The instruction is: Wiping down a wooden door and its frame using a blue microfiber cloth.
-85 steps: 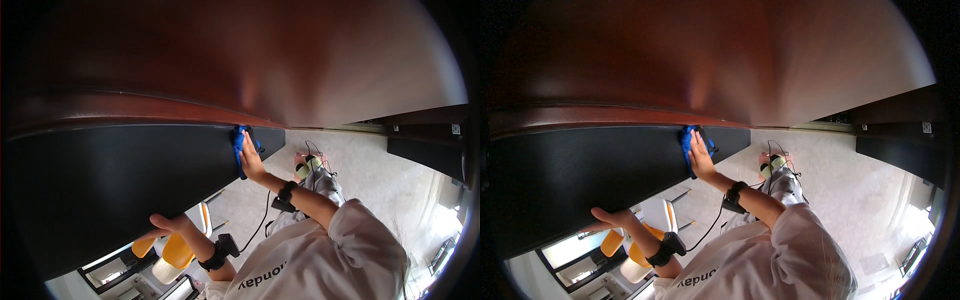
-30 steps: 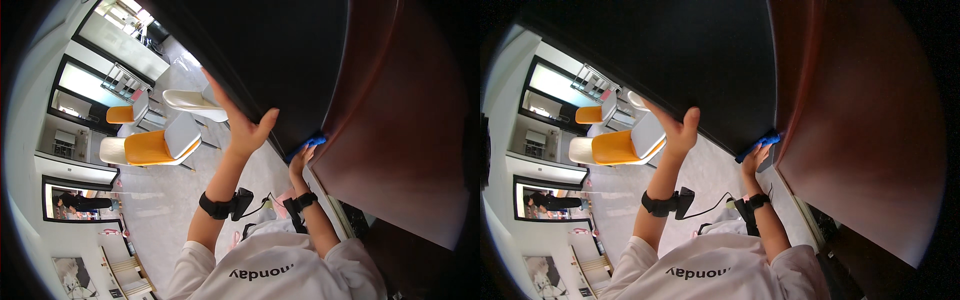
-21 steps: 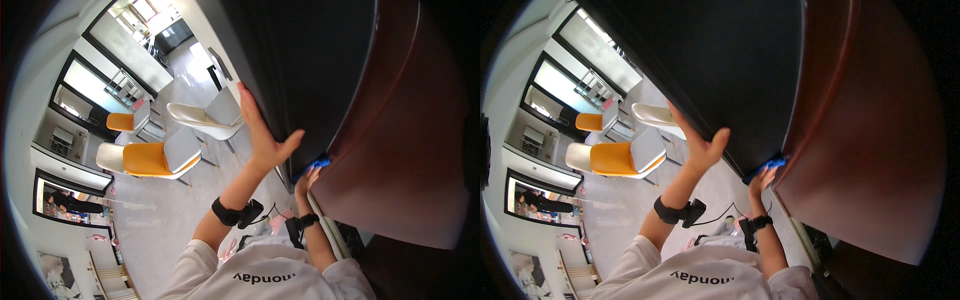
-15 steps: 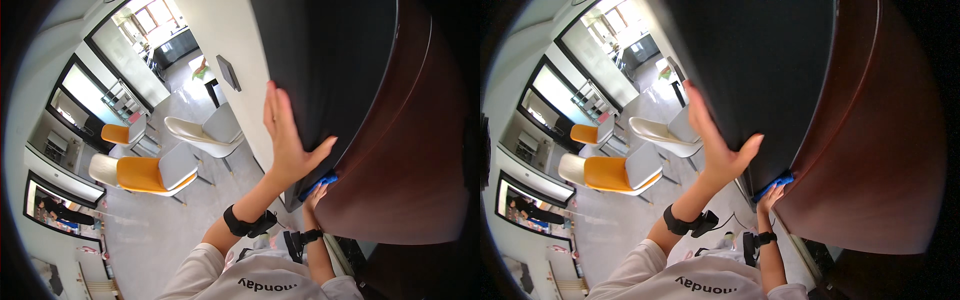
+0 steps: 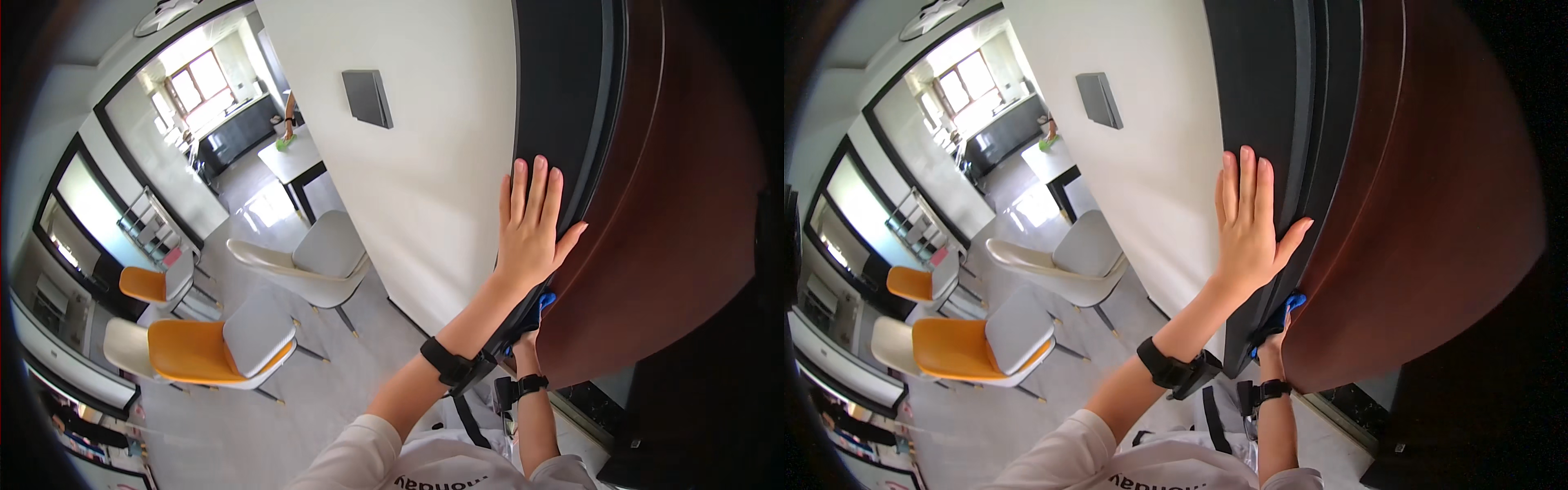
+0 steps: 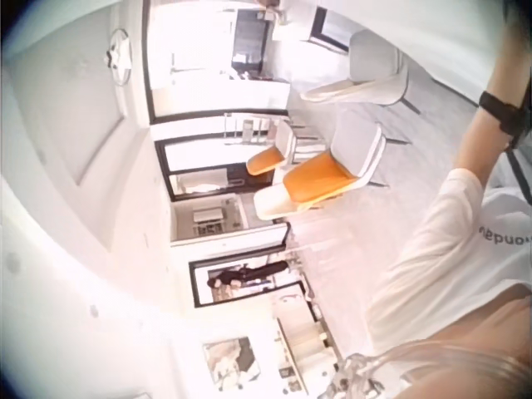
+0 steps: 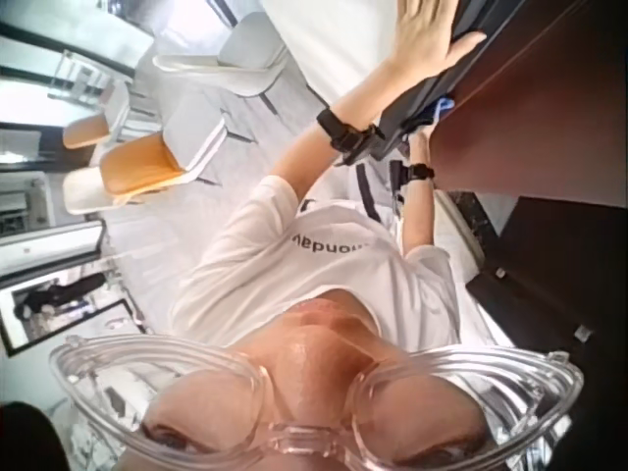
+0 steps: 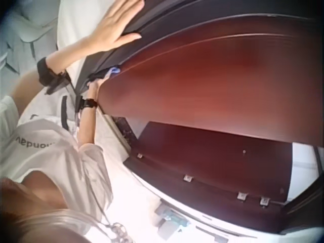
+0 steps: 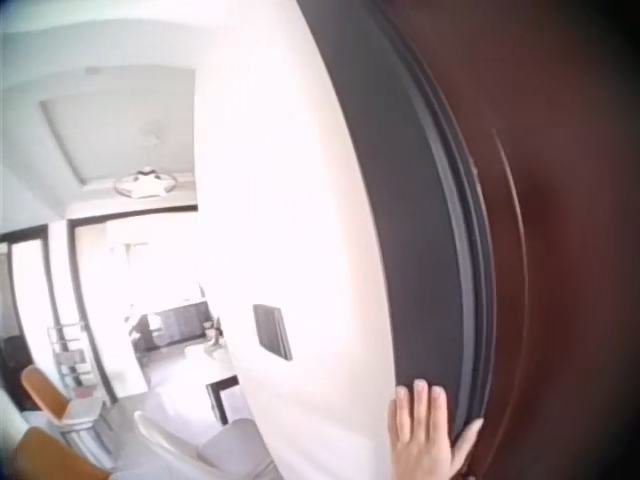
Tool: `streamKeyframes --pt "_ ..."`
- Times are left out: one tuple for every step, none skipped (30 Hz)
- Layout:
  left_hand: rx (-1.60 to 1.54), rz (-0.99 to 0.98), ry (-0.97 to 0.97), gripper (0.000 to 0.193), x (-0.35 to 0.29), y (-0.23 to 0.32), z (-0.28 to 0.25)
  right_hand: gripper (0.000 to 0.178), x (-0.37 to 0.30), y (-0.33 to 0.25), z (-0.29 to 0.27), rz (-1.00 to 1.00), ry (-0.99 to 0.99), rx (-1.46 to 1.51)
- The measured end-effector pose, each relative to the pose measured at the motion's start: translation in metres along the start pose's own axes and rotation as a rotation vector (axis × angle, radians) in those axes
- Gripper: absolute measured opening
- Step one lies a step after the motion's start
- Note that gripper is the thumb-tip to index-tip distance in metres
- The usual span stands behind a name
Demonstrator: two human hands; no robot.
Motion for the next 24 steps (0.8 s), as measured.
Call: streamKeyframes --pt "0.005 -0.016 -0.023 0.072 -0.002 0.0 0.005 0.047 0.007 -0.014 0.01 -0.097 -0.044 0.015" --pt "0.027 -0.042 -0.052 0.071 -0.01 -0.005 0.006 0.044 -0.005 -0.038 0.03 -0.327 0.137 -0.361" --pt "0.016 -0.049 -0.058 0.071 -0.019 -0.008 0.007 0.041 -0.027 -0.066 0.054 -0.548 0.335 -0.745" --pt "-0.004 -0.059 -0.097 0.07 -0.02 0.004 0.017 0.038 0.002 -0.077 0.042 -0.486 0.071 -0.481" --pt "0.012 -0.087 -0.151 0.07 -0.033 0.001 0.018 0.04 -0.018 -0.101 0.091 -0.492 0.022 -0.116" --pt "-0.008 -0.109 -0.189 0.068 -0.039 0.004 0.022 0.038 -0.039 -0.146 0.13 -0.631 0.114 -0.36" --pt "-0.033 -0.16 -0.24 0.066 -0.047 -0.003 0.019 0.036 -0.052 -0.177 0.168 -0.743 0.207 -0.602" --pt "-0.075 -0.209 -0.273 0.064 -0.049 -0.007 0.011 0.033 -0.078 -0.211 0.218 -1.087 0.177 -0.864" --pt "-0.136 -0.214 -0.284 0.06 -0.05 -0.012 0.002 0.03 -0.097 -0.228 0.265 -1.418 0.136 -1.146" --pt "-0.225 -0.238 -0.307 0.058 -0.047 -0.009 -0.004 0.029 -0.111 -0.246 0.293 -1.729 0.217 -1.235" --pt "-0.362 -0.27 -0.299 0.054 -0.05 -0.011 -0.011 0.03 -0.099 -0.267 0.302 -1.333 0.092 -0.888" --pt "-0.432 -0.286 -0.304 0.05 -0.056 -0.009 -0.019 0.038 -0.084 -0.279 0.304 -1.142 0.247 -0.981" --pt "-0.475 -0.343 -0.327 0.041 -0.069 -0.009 -0.025 0.039 -0.096 -0.282 0.304 -1.406 0.245 -1.114" --pt "-0.569 -0.492 -0.389 0.039 -0.091 -0.014 -0.029 0.041 -0.099 -0.274 0.301 -1.673 0.23 -1.238" --pt "-0.69 -0.721 -0.378 0.033 -0.12 -0.021 -0.032 0.041 -0.091 -0.261 0.278 -1.799 0.294 -1.326" --pt "-0.761 -0.926 -0.301 0.029 -0.153 -0.034 -0.048 0.043 -0.081 -0.244 0.256 -1.578 0.294 -1.293" --pt "-0.852 -1.128 -0.228 0.025 -0.183 -0.036 -0.058 0.044 -0.067 -0.222 0.213 -1.677 0.379 -1.381" --pt "-0.737 -1.127 -0.239 0.017 -0.199 -0.036 -0.078 0.042 -0.057 -0.197 0.171 -1.54 0.426 -1.401" --pt "-0.544 -1.148 -0.237 0.017 -0.224 -0.042 -0.11 0.042 -0.054 -0.16 0.138 -1.389 0.429 -1.393" --pt "-0.419 -1.144 -0.201 0.022 -0.243 -0.043 -0.14 0.04 -0.03 -0.118 0.091 -1.055 0.428 -1.314" --pt "-0.346 -1.293 -0.138 0.024 -0.27 -0.047 -0.169 0.04 -0.011 -0.084 0.045 -0.67 0.419 -1.063" --pt "-0.268 -1.443 -0.075 0.026 -0.296 -0.049 -0.199 0.041 -0.002 -0.048 0.013 -0.292 0.397 -0.799" --pt "-0.286 -1.391 0.086 0.027 -0.307 -0.05 -0.227 0.041 -0.011 -0.041 0.022 -0.282 0.385 -0.806" --pt "-0.298 -1.332 0.244 0.028 -0.316 -0.05 -0.254 0.05 -0.029 -0.029 0.026 -0.134 0.518 -0.738"
Point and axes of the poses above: each hand's wrist, its own x-axis towards the middle knuckle, its own z-axis out of the palm, y = z × x, the point moved 8 cm from there along x, towards the middle knuckle, and after that the axes turned 10 degrees about -x, right-handed, at the moved point
